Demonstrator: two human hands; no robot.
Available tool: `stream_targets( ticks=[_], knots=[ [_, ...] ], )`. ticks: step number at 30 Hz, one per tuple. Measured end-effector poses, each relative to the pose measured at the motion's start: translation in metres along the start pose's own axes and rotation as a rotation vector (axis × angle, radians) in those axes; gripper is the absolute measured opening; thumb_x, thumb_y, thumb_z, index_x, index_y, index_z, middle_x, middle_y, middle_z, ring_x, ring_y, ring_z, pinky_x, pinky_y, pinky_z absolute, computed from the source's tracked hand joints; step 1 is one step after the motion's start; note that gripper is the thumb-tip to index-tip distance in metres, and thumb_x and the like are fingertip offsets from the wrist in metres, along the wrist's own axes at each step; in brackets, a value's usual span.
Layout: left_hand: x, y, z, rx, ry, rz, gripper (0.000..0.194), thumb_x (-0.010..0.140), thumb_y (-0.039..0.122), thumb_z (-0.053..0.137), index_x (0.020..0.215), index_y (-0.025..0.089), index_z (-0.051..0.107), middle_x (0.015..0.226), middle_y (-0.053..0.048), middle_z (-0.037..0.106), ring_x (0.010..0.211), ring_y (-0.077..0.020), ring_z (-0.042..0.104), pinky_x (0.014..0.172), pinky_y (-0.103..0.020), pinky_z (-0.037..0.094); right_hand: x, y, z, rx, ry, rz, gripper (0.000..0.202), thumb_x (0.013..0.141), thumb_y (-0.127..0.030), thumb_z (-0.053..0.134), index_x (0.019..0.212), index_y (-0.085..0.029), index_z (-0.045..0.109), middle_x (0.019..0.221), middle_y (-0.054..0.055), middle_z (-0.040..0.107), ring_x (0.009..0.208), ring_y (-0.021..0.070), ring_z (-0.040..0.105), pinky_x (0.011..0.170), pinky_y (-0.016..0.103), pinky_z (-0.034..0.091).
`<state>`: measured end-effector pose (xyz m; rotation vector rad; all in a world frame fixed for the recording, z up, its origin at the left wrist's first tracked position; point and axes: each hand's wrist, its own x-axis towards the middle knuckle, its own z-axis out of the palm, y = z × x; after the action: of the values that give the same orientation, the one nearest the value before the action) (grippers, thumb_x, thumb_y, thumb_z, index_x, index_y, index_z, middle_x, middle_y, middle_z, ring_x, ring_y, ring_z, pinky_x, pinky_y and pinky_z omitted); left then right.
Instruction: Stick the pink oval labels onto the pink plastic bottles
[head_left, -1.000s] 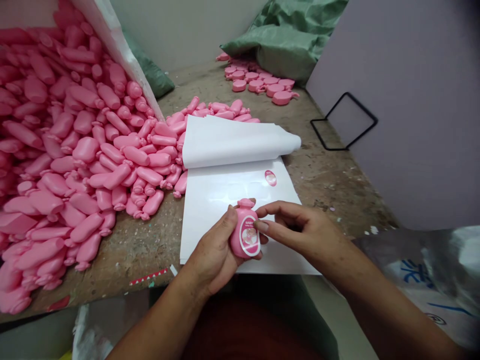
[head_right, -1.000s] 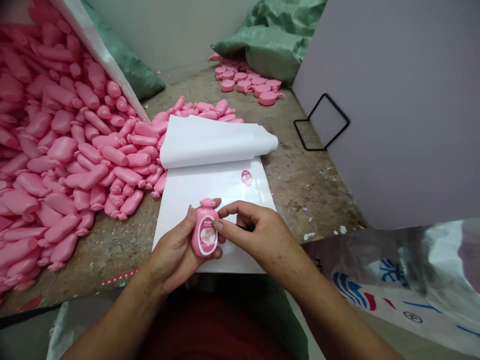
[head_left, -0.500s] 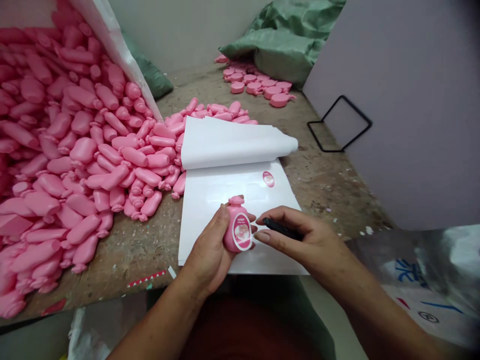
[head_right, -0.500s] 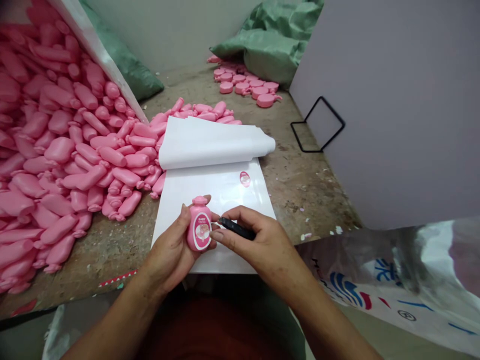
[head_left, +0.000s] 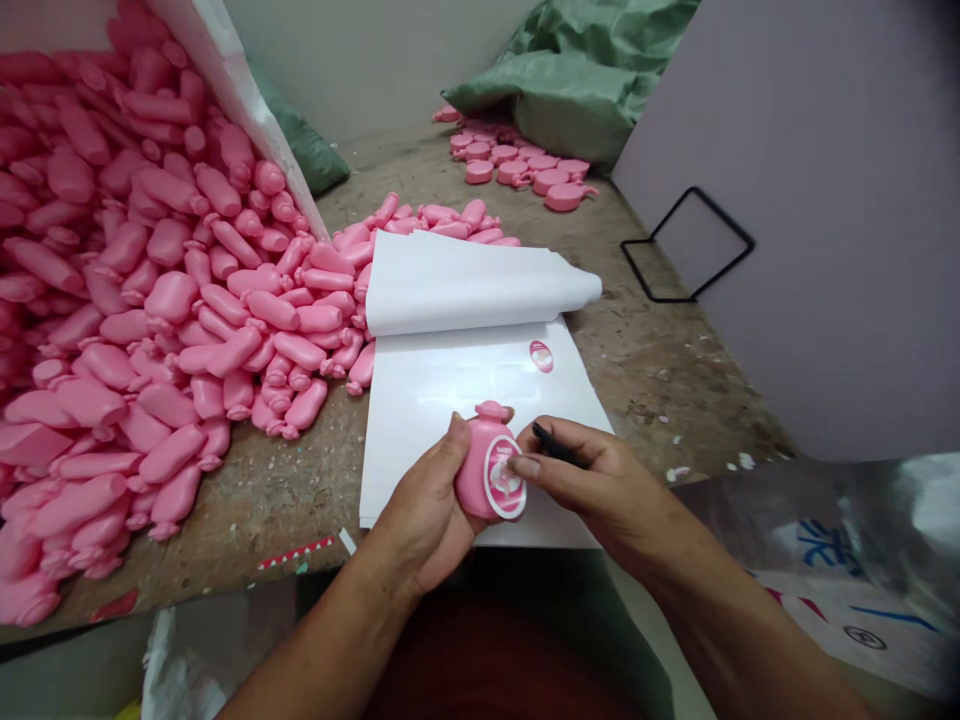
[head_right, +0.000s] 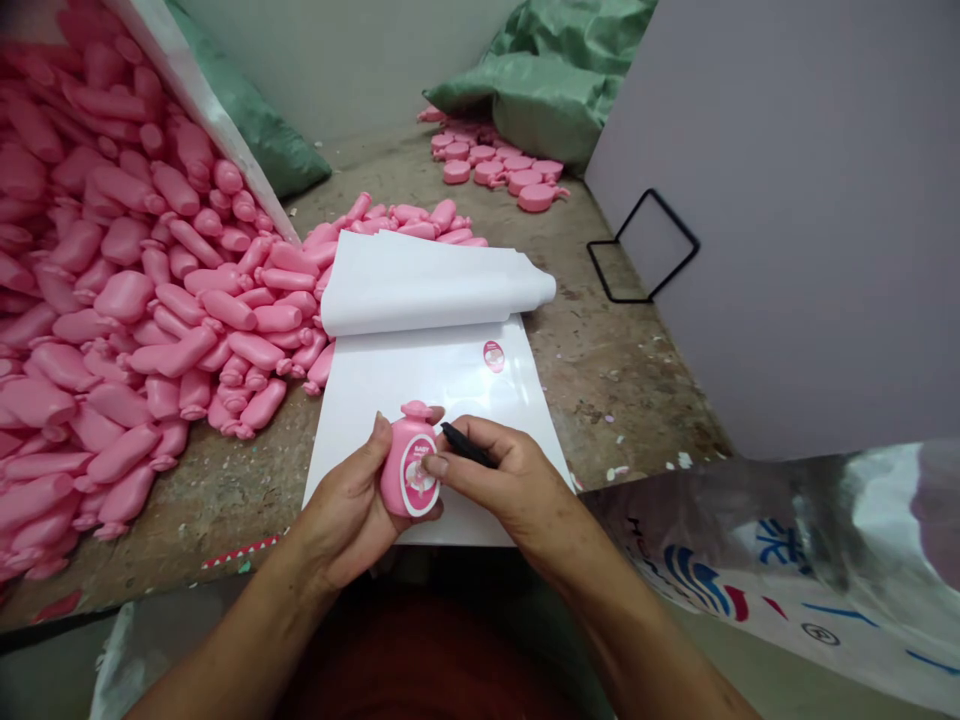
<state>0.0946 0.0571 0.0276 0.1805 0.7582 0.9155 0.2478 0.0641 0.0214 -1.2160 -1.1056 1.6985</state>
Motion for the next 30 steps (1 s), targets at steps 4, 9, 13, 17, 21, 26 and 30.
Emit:
stream_targets(
  ticks=[4,9,13,17,21,26,30],
  knots=[
    [0.0003,-0.0017,0.0001,0.002,0.008,0.034,0.036,0.096,0.045,0.055,0.115,0.016,0.064,0.089,-0.005,0.065,0.067,-0.0102,0.059,0.059,-0.022,0.05,0.0,-0.0024,-0.0007,-0.043,-0.011,-0.018,0.028,0.075,-0.043,0.079,0.07,-0.02,0.062,0.066,-0.004,0.051,0.061,0.0117,0.042,0.06,0.026,0.039],
    [-0.0006,-0.0026,0.001,0.035,0.03,0.039,0.037,0.1,0.045,0.047,0.117,0.017,0.063,0.091,-0.005,0.064,0.069,-0.0107,0.059,0.06,-0.022,0.051,-0.0001,-0.0026,-0.0029,-0.091,-0.021,-0.044,0.025,0.076,-0.04,0.078,0.07,-0.02,0.063,0.065,-0.005,0.051,0.062,0.0117,0.043,0.061,0.026,0.039],
    [-0.0003,-0.0027,0.0008,0.051,0.037,0.064,0.035,0.101,0.042,0.044,0.114,0.017,0.064,0.091,-0.005,0.065,0.071,-0.0102,0.06,0.061,-0.02,0.05,0.0006,-0.0017,-0.0058,-0.134,-0.025,-0.046,0.026,0.079,-0.041,0.076,0.071,-0.02,0.064,0.066,-0.004,0.053,0.063,0.0116,0.045,0.061,0.026,0.039],
    [0.0007,-0.0038,-0.0002,0.061,0.033,0.079,0.033,0.101,0.042,0.045,0.112,0.018,0.065,0.092,-0.006,0.066,0.074,-0.0106,0.06,0.062,-0.019,0.049,0.0018,-0.001,-0.0061,-0.14,-0.015,-0.037,0.027,0.079,-0.043,0.076,0.072,-0.02,0.065,0.068,-0.003,0.055,0.064,0.0119,0.047,0.061,0.026,0.04],
    [0.0012,-0.0047,-0.0013,0.079,0.038,0.094,0.034,0.098,0.045,0.051,0.114,0.019,0.066,0.096,-0.007,0.067,0.075,-0.0124,0.061,0.063,-0.021,0.05,0.0026,-0.0021,-0.004,-0.152,-0.004,-0.035,0.028,0.078,-0.045,0.075,0.074,-0.019,0.066,0.069,-0.002,0.057,0.065,0.013,0.049,0.061,0.027,0.041],
    [0.0013,-0.0047,-0.0021,0.089,0.037,0.101,0.035,0.097,0.046,0.053,0.115,0.019,0.066,0.097,-0.008,0.068,0.075,-0.0129,0.06,0.064,-0.023,0.05,0.0034,-0.0041,-0.0021,-0.169,-0.006,-0.031,0.028,0.078,-0.045,0.075,0.072,-0.02,0.064,0.068,-0.002,0.056,0.065,0.0132,0.048,0.061,0.027,0.041],
    [0.0016,-0.0047,-0.0026,0.089,0.047,0.103,0.036,0.095,0.048,0.057,0.115,0.02,0.066,0.098,-0.008,0.068,0.076,-0.0131,0.06,0.064,-0.023,0.049,0.0039,-0.0032,-0.0021,-0.175,0.005,-0.031,0.028,0.078,-0.045,0.075,0.072,-0.02,0.064,0.07,-0.002,0.056,0.067,0.0135,0.048,0.061,0.027,0.039]
  ],
)
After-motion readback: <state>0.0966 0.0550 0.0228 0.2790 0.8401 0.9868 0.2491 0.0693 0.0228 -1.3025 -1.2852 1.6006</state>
